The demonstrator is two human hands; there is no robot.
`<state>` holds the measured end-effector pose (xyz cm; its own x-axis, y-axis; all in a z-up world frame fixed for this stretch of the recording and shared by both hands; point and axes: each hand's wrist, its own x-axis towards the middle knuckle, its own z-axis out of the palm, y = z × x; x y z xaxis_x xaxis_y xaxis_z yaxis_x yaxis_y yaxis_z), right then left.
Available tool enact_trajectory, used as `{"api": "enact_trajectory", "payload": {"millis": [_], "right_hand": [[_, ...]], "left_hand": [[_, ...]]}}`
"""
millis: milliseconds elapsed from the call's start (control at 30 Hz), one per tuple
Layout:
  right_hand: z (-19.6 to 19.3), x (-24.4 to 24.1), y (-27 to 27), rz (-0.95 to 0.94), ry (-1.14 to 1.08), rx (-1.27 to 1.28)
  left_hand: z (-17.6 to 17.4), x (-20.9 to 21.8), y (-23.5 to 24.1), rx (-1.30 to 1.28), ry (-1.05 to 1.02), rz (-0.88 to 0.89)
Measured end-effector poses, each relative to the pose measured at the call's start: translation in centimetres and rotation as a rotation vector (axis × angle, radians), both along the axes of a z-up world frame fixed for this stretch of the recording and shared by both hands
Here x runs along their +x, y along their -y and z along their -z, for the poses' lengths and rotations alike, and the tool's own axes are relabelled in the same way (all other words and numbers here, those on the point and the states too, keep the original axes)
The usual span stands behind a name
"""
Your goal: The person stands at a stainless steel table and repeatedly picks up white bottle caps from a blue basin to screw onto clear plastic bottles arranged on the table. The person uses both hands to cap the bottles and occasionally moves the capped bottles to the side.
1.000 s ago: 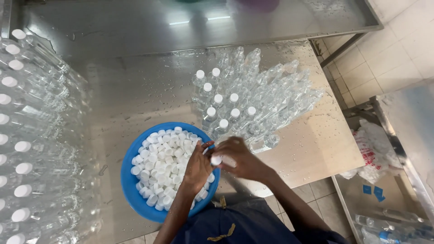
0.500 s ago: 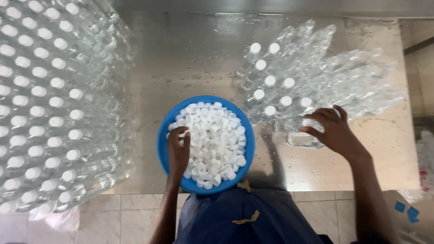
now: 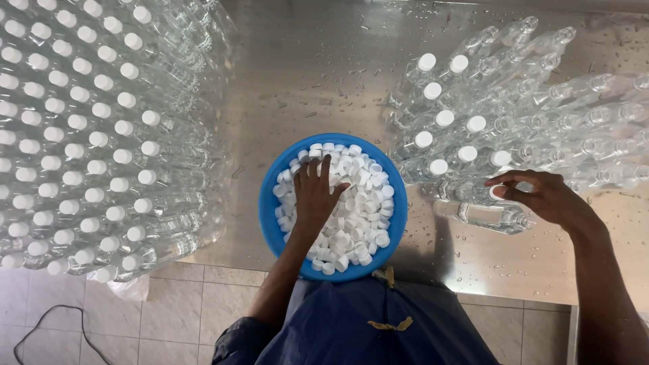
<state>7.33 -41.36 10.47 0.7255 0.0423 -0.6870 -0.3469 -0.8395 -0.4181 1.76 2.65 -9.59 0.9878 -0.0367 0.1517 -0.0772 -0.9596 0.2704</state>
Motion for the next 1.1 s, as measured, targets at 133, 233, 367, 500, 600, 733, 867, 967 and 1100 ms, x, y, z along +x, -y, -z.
{"api": "enact_trajectory", "payload": {"millis": [133,233,367,500,600,733,867,967,1100], "right_hand": [[0.7,0.1,0.5,-0.072,0.010,-0.036],[-0.6,-0.1,-0.7,0.003,0.013,-0.005],[-2.2,-2.1,-2.5,0.074,0.113,-0.083],[1.2,-5.4,-0.5,-0.054,0.585,-0.158],[2.8,-8.3,-0.3,-0.150,0.938,-0.268],[2.7,-10.4,-3.6,-0.044,1.076,-0.243],[3.2,-12.1,-9.0,-0.089,1.149,0.017],[4.5,-13.7,-13.0,-0.175,1.045,0.169],[3.9,-14.7,-16.9,-0.154,0.920,0.374]], "left_hand": [[-1.2,0.1,-0.6,0.032,-0.048,0.060],[-1.0,0.6,-1.7,0.048,-0.067,0.170],[-1.1,0.1,-2.7,-0.086,-0.151,0.328],[-0.5,-1.6,-2.8,-0.171,-0.322,0.340],[0.1,-2.2,-2.6,-0.246,-0.169,0.321],[-0.4,-2.0,-2.7,-0.185,-0.138,0.248],[-4.8,-1.6,-2.6,-0.613,-0.199,-0.045],[-11.5,-2.8,-1.3,-1.059,-0.303,-0.188],[-12.8,-3.9,0.3,-1.929,-0.612,-0.559]]}}
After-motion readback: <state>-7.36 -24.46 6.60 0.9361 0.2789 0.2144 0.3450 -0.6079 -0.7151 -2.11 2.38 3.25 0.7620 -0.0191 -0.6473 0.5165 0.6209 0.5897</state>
